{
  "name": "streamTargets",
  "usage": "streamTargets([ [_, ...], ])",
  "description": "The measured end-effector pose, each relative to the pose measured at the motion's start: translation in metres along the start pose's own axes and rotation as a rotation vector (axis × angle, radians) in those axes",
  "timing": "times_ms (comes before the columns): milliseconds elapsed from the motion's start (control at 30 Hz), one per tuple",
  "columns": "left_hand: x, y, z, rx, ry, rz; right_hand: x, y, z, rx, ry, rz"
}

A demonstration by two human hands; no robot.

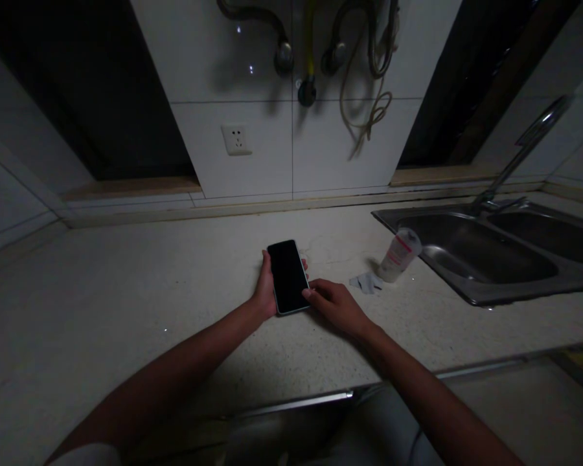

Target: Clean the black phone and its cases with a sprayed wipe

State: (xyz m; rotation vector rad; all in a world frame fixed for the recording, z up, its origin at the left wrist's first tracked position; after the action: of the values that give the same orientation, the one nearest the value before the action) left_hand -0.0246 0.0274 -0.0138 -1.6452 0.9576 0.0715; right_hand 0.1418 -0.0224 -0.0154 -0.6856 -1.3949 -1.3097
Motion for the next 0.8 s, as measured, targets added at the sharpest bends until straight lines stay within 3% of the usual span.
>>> streamTargets([
  [133,0.001,-0.002,-0.002,0.008,0.002,0.030,-0.004,-0.006,0.003,0.035,-0.166,0.317],
  [233,0.003,-0.006,-0.003,-0.013,-0.043,0.086,-0.008,-0.003,0.007,-0.072,-0.170,0.425],
  [400,0.009,-0.010,-0.002,0.024,-0.146,0.243,-0.011,0.006,0.008,-0.206,-0.136,0.337],
  [533,0.011,-0.005,0.002,-0.116,-0.279,0.321,-0.007,0.006,0.004,-0.174,-0.095,0.271],
  [700,0.008,0.001,0.006,-0.194,-0.232,0.326,-0.004,0.004,0.002,-0.136,-0.047,0.196],
  [800,0.007,0.003,0.008,-0.178,-0.179,0.296,-0.004,0.003,0.002,-0.106,-0.036,0.205],
])
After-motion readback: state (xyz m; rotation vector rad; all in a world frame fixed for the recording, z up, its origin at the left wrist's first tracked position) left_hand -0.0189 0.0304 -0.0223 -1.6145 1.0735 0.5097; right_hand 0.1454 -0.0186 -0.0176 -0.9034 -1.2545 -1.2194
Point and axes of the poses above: each hand's wrist, its own z-axis towards the middle knuckle, its own y-axis out of the back of the hand, x = y × z, the point moved 1 cm from there along z, towards the middle knuckle, and after that the axes turned 2 degrees about y, right-handed, at the moved point
